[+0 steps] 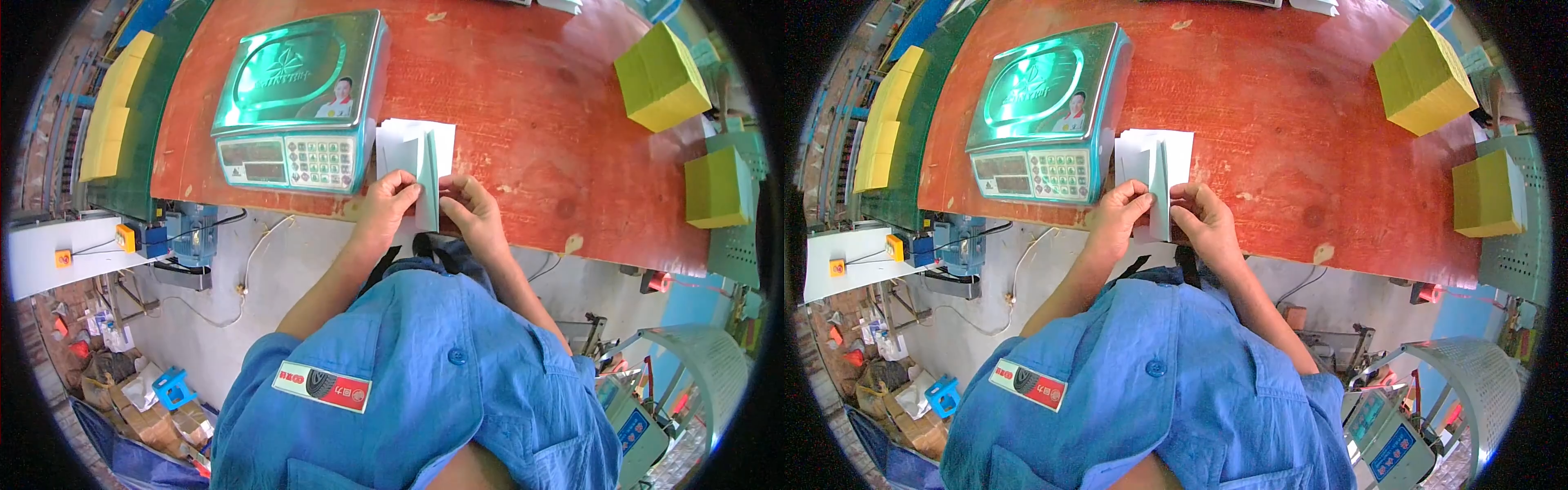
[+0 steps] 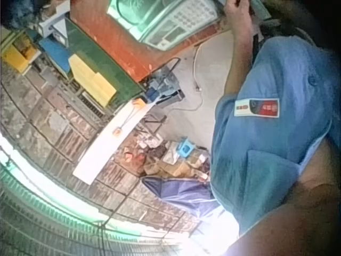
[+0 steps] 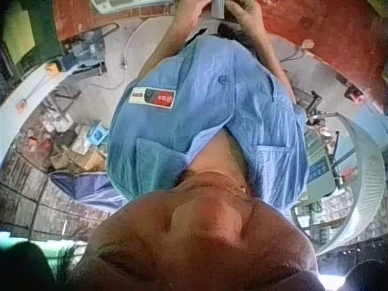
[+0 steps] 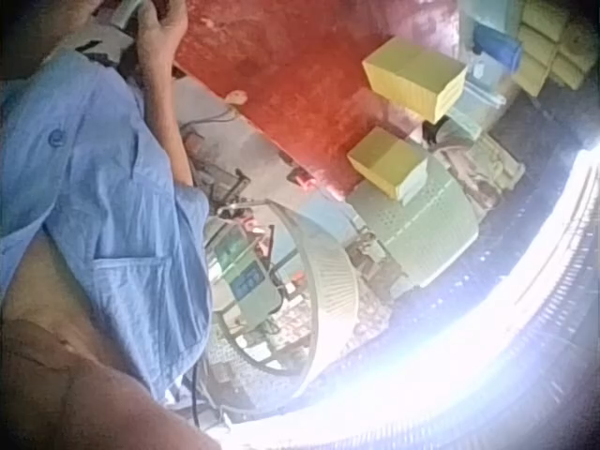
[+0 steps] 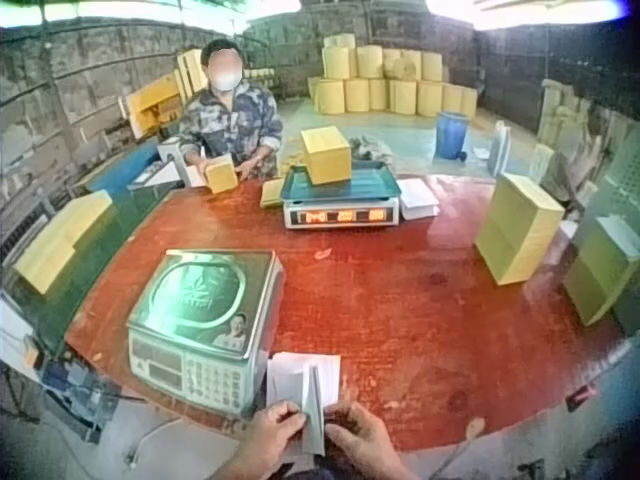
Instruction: The person is weighing and organizing stacks of yellow paper blocks using a scale and a conveyor belt.
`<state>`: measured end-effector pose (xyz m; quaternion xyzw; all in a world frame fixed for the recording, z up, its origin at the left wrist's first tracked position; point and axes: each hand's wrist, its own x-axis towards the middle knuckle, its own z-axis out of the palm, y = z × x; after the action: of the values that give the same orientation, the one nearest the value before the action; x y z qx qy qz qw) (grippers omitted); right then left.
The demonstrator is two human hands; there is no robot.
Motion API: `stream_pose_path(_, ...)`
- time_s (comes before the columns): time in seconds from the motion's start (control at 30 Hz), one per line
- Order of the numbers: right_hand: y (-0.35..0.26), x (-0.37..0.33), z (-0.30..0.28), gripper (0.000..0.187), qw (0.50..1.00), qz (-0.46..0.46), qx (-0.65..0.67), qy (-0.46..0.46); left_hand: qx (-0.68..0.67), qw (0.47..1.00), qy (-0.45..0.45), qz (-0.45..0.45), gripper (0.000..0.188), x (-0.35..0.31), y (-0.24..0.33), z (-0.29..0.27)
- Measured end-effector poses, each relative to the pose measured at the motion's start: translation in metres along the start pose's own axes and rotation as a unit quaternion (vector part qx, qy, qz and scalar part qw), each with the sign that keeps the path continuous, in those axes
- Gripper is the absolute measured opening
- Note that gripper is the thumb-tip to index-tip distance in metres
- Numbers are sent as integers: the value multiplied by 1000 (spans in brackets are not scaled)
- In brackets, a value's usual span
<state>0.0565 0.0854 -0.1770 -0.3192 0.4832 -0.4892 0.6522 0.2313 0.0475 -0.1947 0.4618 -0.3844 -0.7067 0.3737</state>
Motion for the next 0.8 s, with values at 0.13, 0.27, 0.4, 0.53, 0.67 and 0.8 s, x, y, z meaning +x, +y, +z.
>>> stream_pose_path(0.13, 4, 1, 0, 27, 999, -40, -25, -2, 75, 995, 40, 59, 13, -3, -8, 3)
stream_pose_path(0.27, 4, 1, 1, 28, 1000, 7, -19, -7, 80, 985, 59, 140, 18, -11, 4, 23)
stream_pose_path(0.4, 4, -1, 3, 28, 999, -9, -37, -1, 98, 985, 38, 136, 15, -11, -5, 13)
stream_pose_path(0.53, 7, 1, 0, 29, 996, -33, -79, -7, 32, 998, -27, 36, 11, -10, 12, 7)
stream_pose_path(0.67, 5, 0, 3, 29, 998, -20, -64, -12, 72, 996, -19, 54, 13, -6, 7, 7)
stream_pose_path(0.8, 7, 0, 1, 29, 996, -29, -78, -12, 65, 995, -33, 70, 15, -6, 4, 5)
